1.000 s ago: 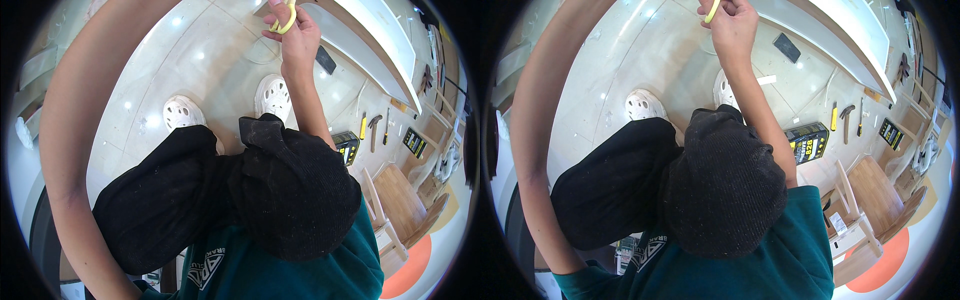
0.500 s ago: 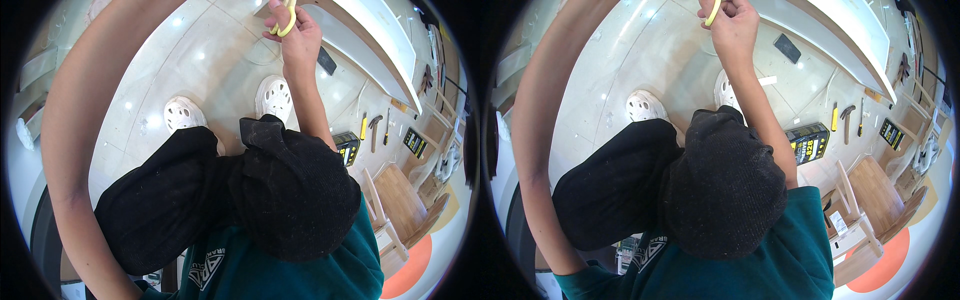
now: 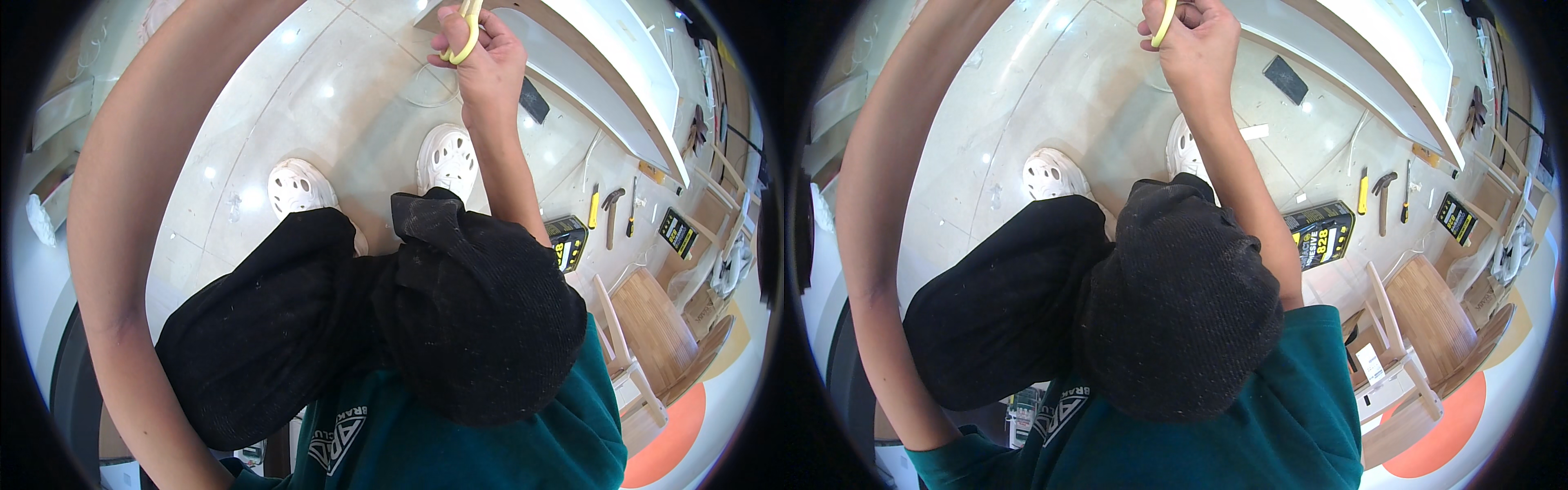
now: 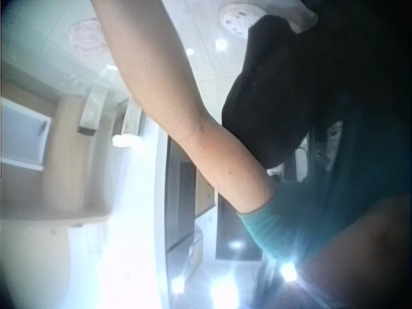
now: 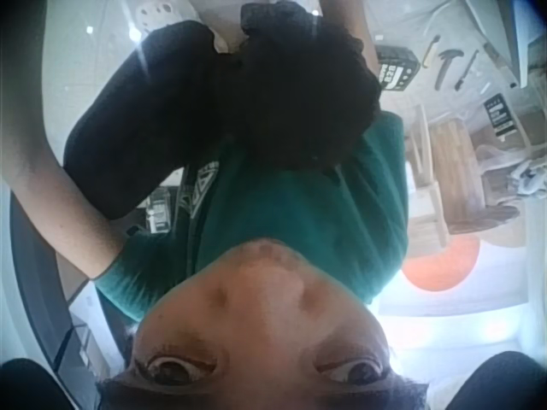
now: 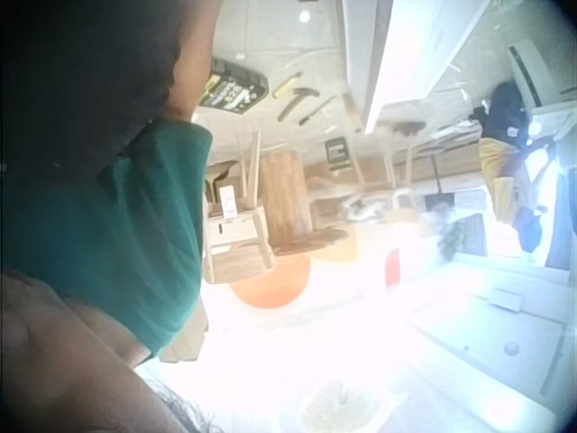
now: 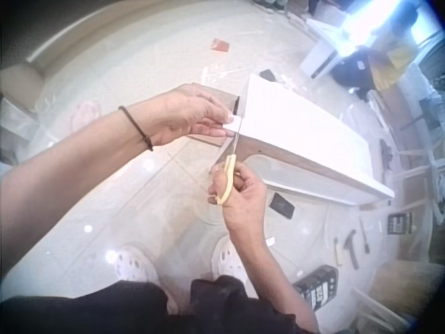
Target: The person assembles a white drawer unit on the floor, using a hammer to tap edges and a utility knife to trim excess material. They handle the drawer, hammer, and utility knife while working on the floor.
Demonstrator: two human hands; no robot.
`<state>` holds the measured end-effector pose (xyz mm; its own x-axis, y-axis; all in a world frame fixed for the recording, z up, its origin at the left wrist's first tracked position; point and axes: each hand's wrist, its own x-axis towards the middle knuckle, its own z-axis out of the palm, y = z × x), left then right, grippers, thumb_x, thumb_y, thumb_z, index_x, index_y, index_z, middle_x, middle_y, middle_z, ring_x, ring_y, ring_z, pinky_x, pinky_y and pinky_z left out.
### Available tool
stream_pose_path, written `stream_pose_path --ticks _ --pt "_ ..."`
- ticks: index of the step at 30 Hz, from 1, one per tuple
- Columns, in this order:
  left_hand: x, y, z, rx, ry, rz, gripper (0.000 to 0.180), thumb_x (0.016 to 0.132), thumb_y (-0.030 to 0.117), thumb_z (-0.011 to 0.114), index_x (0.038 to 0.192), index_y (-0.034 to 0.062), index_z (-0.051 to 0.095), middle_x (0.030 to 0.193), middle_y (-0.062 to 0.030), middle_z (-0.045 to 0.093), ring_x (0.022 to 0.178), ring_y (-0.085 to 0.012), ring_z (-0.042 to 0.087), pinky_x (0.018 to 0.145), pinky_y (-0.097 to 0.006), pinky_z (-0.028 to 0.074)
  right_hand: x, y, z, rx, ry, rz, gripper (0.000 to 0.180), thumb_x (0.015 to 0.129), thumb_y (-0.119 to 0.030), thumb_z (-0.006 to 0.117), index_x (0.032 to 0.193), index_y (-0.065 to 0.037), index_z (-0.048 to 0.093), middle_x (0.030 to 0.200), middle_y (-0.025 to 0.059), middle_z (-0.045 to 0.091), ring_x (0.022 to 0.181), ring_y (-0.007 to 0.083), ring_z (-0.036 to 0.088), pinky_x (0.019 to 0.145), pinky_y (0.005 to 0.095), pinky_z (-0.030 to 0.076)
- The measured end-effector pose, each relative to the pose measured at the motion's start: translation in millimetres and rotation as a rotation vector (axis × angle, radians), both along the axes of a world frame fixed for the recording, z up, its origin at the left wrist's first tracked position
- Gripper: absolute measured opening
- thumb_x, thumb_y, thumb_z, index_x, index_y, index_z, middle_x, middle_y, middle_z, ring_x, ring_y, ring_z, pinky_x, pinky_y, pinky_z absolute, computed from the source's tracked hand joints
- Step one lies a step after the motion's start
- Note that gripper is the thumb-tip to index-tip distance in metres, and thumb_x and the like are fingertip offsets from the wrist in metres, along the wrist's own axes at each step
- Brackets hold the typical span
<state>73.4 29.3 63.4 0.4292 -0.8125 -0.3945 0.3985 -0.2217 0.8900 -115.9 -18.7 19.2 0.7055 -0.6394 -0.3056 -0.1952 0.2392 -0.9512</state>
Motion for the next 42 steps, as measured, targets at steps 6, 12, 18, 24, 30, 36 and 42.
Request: stream_pose_path --ticks 6,12,18,24,30,36,42 --pt "-1.0 2.0 2.1 -0.004 -0.034 -0.005 0.016 0.092 0.001 0.064 0.103 -0.0106 0.063 0.101 -0.0181 0.066 0.093 -0.0250 0.070 0.084 -0.029 0.061 -1.3 0.5 5.5 0.027 0.036 -0.022 0.025 0.092 -0.025 0.073 0.099 -0.002 0.066 0.068 0.0001 0.061 0.056 0.0069 0.057 0.052 0.0226 0.050" --pt "4.1 0.1 -2.3 -0.021 -0.009 -0.040 0.014 0.091 0.001 0.064 0.101 -0.0094 0.065 0.099 -0.0172 0.067 0.092 -0.0245 0.070 0.083 -0.030 0.061 6.8 0.7 10.0 0.061 0.073 -0.067 0.031 0.089 -0.032 0.075 0.094 -0.003 0.066 0.067 -0.0003 0.059 0.057 0.0075 0.057 0.050 0.0231 0.051" --pt "2.3 3.4 0.4 -0.032 -0.040 -0.039 0.012 0.092 0.002 0.064 0.099 -0.0082 0.066 0.096 -0.0158 0.068 0.088 -0.0222 0.070 0.081 -0.029 0.060 12.0 -3.8 12.6 0.054 0.060 -0.054 0.030 0.090 -0.034 0.074 0.093 -0.005 0.066 0.068 0.0001 0.060 0.057 0.0079 0.057 0.051 0.0234 0.050" --pt "3.2 -1.7 3.2 0.039 -0.047 -0.035 0.013 0.092 0.002 0.064 0.101 -0.0084 0.066 0.096 -0.0164 0.069 0.088 -0.0219 0.070 0.079 -0.027 0.061 9.1 -8.3 8.6 0.040 0.024 -0.003 0.026 0.092 -0.031 0.072 0.092 -0.005 0.066 0.065 0.0000 0.060 0.055 0.0078 0.057 0.050 0.0226 0.048" --pt "4.7 -1.9 2.2 0.027 -0.031 -0.033 0.014 0.093 0.001 0.063 0.102 -0.0094 0.067 0.096 -0.0176 0.069 0.087 -0.0230 0.071 0.078 -0.027 0.061 7.7 -9.0 4.8 0.040 0.020 -0.010 0.026 0.092 -0.030 0.072 0.094 -0.005 0.066 0.064 0.0004 0.060 0.054 0.0080 0.056 0.051 0.0225 0.047" --pt "4.8 -2.7 2.1 0.031 -0.014 -0.019 0.015 0.092 0.000 0.064 0.102 -0.0096 0.068 0.096 -0.0182 0.070 0.087 -0.0230 0.071 0.078 -0.027 0.061 6.1 -8.9 4.0 0.018 -0.016 0.028 0.026 0.094 -0.030 0.071 0.094 -0.005 0.065 0.063 -0.0002 0.059 0.053 0.0076 0.055 0.051 0.0226 0.047" --pt "6.1 -3.2 -0.9 0.007 -0.017 -0.035 0.014 0.091 0.001 0.065 0.101 -0.0087 0.068 0.096 -0.0177 0.070 0.087 -0.0228 0.071 0.078 -0.027 0.061 4.1 -9.2 7.9 0.033 -0.009 0.008 0.024 0.094 -0.028 0.071 0.094 -0.005 0.066 0.064 -0.0008 0.058 0.052 0.0071 0.054 0.050 0.0227 0.047"
